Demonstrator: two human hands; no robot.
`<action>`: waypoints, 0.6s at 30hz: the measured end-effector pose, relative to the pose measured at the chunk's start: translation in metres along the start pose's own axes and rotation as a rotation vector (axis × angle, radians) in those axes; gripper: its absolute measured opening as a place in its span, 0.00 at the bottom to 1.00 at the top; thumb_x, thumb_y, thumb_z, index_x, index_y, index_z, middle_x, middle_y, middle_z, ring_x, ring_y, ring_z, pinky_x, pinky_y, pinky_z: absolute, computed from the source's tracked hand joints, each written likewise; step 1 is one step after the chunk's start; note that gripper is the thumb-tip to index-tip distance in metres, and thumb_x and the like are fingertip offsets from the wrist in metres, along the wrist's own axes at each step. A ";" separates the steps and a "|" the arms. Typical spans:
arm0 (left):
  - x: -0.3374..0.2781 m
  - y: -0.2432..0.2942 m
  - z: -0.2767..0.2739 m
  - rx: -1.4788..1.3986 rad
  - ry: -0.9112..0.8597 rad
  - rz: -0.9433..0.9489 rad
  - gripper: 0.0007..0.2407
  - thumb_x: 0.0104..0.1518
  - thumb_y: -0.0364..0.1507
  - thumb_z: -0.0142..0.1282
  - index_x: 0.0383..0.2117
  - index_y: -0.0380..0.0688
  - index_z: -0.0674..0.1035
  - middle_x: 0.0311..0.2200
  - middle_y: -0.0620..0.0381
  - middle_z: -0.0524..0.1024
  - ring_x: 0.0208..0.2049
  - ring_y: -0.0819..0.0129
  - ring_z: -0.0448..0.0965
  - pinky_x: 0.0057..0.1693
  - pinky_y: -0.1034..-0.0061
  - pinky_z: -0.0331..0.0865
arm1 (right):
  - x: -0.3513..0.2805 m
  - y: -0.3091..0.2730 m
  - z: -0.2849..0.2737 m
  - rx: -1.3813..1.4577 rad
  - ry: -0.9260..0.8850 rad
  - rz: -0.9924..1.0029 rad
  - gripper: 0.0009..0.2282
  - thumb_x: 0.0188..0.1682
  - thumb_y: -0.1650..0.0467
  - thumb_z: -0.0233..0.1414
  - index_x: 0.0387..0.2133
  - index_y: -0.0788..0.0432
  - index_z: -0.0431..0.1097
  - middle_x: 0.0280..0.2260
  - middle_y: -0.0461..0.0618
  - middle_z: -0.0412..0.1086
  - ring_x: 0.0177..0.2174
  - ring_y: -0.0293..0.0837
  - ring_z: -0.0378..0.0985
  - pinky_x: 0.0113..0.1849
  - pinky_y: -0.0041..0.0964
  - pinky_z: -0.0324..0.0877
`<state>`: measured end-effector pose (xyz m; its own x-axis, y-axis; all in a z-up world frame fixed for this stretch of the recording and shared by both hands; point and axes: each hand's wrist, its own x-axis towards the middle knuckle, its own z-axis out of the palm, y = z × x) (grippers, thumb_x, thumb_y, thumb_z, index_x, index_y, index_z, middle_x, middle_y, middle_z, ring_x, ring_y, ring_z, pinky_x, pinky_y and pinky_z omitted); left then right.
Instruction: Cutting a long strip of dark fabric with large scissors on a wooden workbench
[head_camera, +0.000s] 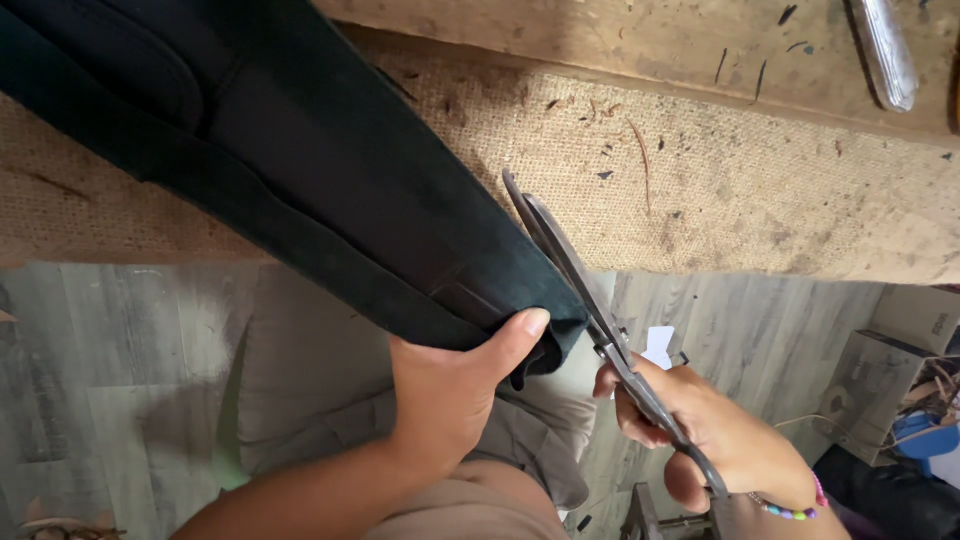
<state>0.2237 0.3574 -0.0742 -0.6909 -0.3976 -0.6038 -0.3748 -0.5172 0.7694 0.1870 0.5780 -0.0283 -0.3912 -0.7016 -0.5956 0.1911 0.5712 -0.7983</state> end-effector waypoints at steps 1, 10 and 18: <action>0.000 0.001 0.000 -0.008 -0.004 -0.020 0.22 0.40 0.23 0.71 0.46 0.39 0.80 0.43 0.55 0.84 0.43 0.72 0.83 0.53 0.73 0.82 | 0.000 -0.001 0.000 -0.008 -0.003 0.005 0.47 0.39 0.27 0.29 0.43 0.56 0.65 0.18 0.39 0.62 0.18 0.34 0.57 0.24 0.31 0.60; -0.002 0.002 0.003 -0.012 0.063 -0.113 0.22 0.37 0.21 0.72 0.44 0.39 0.82 0.41 0.55 0.85 0.40 0.73 0.84 0.50 0.74 0.84 | -0.004 0.006 -0.007 0.008 -0.061 -0.002 0.47 0.38 0.28 0.33 0.45 0.57 0.65 0.20 0.41 0.63 0.18 0.36 0.60 0.24 0.33 0.61; -0.002 0.003 0.004 0.021 0.047 -0.043 0.22 0.38 0.22 0.72 0.44 0.40 0.82 0.42 0.56 0.84 0.40 0.74 0.83 0.51 0.75 0.82 | -0.004 0.000 -0.010 -0.048 -0.073 0.036 0.50 0.36 0.26 0.29 0.46 0.56 0.64 0.21 0.41 0.65 0.19 0.36 0.63 0.25 0.33 0.63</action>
<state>0.2216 0.3599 -0.0700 -0.6439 -0.4108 -0.6455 -0.4169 -0.5191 0.7462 0.1794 0.5850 -0.0251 -0.3184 -0.7085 -0.6298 0.1598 0.6147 -0.7724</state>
